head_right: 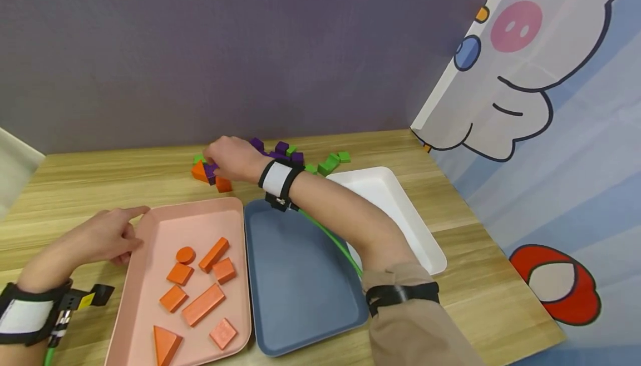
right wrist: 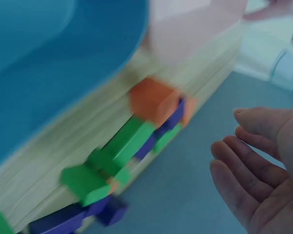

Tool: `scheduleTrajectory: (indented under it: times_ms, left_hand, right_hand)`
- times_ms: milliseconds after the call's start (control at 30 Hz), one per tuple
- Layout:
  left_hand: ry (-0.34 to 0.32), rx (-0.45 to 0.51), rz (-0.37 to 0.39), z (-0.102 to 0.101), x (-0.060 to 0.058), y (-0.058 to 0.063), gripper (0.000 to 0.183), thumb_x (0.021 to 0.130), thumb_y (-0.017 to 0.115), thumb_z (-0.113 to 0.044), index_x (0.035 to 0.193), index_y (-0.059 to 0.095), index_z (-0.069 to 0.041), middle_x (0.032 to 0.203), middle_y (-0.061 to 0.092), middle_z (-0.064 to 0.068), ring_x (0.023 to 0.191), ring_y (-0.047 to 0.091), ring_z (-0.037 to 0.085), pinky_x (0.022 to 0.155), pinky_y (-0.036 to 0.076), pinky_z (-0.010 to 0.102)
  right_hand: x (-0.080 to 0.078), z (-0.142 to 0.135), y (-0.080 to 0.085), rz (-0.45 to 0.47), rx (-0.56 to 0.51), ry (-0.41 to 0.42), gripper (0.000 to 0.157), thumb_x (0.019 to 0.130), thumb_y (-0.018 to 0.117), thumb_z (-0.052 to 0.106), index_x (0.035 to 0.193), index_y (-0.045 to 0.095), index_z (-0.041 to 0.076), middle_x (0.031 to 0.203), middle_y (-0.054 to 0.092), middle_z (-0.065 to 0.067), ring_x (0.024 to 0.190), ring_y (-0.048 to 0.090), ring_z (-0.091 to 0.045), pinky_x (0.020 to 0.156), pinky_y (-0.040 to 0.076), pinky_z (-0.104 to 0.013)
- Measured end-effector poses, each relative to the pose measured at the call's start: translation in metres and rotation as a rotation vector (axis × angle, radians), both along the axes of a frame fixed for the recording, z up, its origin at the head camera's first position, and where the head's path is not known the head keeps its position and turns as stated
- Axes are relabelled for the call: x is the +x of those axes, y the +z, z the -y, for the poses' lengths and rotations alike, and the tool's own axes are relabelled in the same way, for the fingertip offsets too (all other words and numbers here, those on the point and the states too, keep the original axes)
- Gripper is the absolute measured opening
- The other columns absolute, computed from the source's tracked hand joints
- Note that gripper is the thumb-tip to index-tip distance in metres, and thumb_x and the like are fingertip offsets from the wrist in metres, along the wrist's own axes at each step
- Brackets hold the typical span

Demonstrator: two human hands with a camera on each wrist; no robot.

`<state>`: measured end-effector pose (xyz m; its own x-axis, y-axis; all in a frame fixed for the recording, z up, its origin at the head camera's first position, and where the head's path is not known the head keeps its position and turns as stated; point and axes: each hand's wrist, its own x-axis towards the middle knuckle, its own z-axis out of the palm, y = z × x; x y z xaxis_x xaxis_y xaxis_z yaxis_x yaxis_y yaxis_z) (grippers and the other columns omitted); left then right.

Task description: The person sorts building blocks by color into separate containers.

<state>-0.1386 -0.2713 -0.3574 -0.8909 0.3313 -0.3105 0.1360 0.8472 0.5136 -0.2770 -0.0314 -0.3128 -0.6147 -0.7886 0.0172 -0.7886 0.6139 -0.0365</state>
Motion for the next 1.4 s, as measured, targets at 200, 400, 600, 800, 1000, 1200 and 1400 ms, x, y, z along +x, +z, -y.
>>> scheduleTrajectory:
  times_ms: [200, 400, 600, 800, 1000, 1200, 1400]
  left_hand:
    - [0.014, 0.012, 0.017, -0.003, 0.003, -0.002, 0.070, 0.080, 0.056, 0.000, 0.139, 0.021, 0.018, 0.058, 0.057, 0.002, 0.048, 0.057, 0.015, 0.048, 0.047, 0.030]
    - [0.010, -0.003, 0.009, -0.005, 0.004, -0.002, 0.070, 0.082, 0.058, -0.001, 0.139, 0.021, 0.018, 0.056, 0.056, 0.001, 0.047, 0.057, 0.014, 0.049, 0.046, 0.030]
    - [0.017, -0.005, 0.006, -0.005, 0.004, -0.002, 0.070, 0.082, 0.057, -0.001, 0.139, 0.021, 0.017, 0.056, 0.056, 0.001, 0.047, 0.057, 0.014, 0.049, 0.046, 0.030]
    - [0.018, -0.010, 0.009, -0.006, 0.003, -0.003, 0.070, 0.082, 0.057, -0.001, 0.140, 0.021, 0.016, 0.056, 0.056, 0.001, 0.048, 0.057, 0.014, 0.048, 0.046, 0.030]
    - [0.016, -0.003, 0.012, -0.008, 0.003, -0.003, 0.069, 0.082, 0.056, -0.001, 0.140, 0.021, 0.016, 0.055, 0.056, 0.001, 0.047, 0.056, 0.015, 0.049, 0.045, 0.030]
    - [0.018, -0.011, 0.009, -0.010, 0.004, -0.002, 0.069, 0.082, 0.056, 0.000, 0.139, 0.022, 0.016, 0.055, 0.056, 0.001, 0.047, 0.056, 0.015, 0.049, 0.044, 0.030]
    - [0.016, -0.008, 0.007, -0.010, 0.004, -0.001, 0.068, 0.081, 0.056, 0.000, 0.139, 0.022, 0.017, 0.055, 0.056, 0.001, 0.047, 0.056, 0.015, 0.049, 0.044, 0.030]
  right_hand:
    - [-0.029, -0.016, -0.015, 0.034, 0.029, -0.111, 0.016, 0.088, 0.062, 0.020, 0.103, 0.068, 0.014, 0.099, 0.066, 0.001, 0.087, 0.059, -0.012, 0.078, 0.047, -0.026]
    - [-0.046, -0.018, -0.025, 0.044, 0.075, -0.187, 0.022, 0.086, 0.065, 0.015, 0.107, 0.067, 0.014, 0.108, 0.066, 0.001, 0.097, 0.060, -0.015, 0.085, 0.048, -0.029]
    - [-0.054, -0.017, -0.030, 0.040, 0.168, -0.174, 0.026, 0.088, 0.064, 0.017, 0.114, 0.066, 0.016, 0.115, 0.065, 0.001, 0.106, 0.059, -0.016, 0.091, 0.047, -0.029]
    - [-0.063, -0.025, -0.034, 0.062, 0.181, -0.155, 0.029, 0.091, 0.057, 0.008, 0.115, 0.067, 0.019, 0.118, 0.064, 0.003, 0.110, 0.058, -0.015, 0.093, 0.045, -0.027]
    - [-0.069, -0.032, -0.037, 0.109, 0.196, -0.119, 0.033, 0.090, 0.056, 0.003, 0.115, 0.068, 0.020, 0.118, 0.064, 0.002, 0.111, 0.058, -0.016, 0.096, 0.044, -0.028]
    - [-0.067, -0.034, -0.039, 0.144, 0.206, -0.111, 0.040, 0.089, 0.052, -0.006, 0.114, 0.068, 0.021, 0.119, 0.064, 0.001, 0.114, 0.056, -0.017, 0.098, 0.043, -0.028]
    - [-0.067, -0.034, -0.045, 0.135, 0.185, -0.079, 0.033, 0.086, 0.058, -0.004, 0.106, 0.071, 0.019, 0.108, 0.067, 0.001, 0.101, 0.060, -0.016, 0.090, 0.046, -0.027]
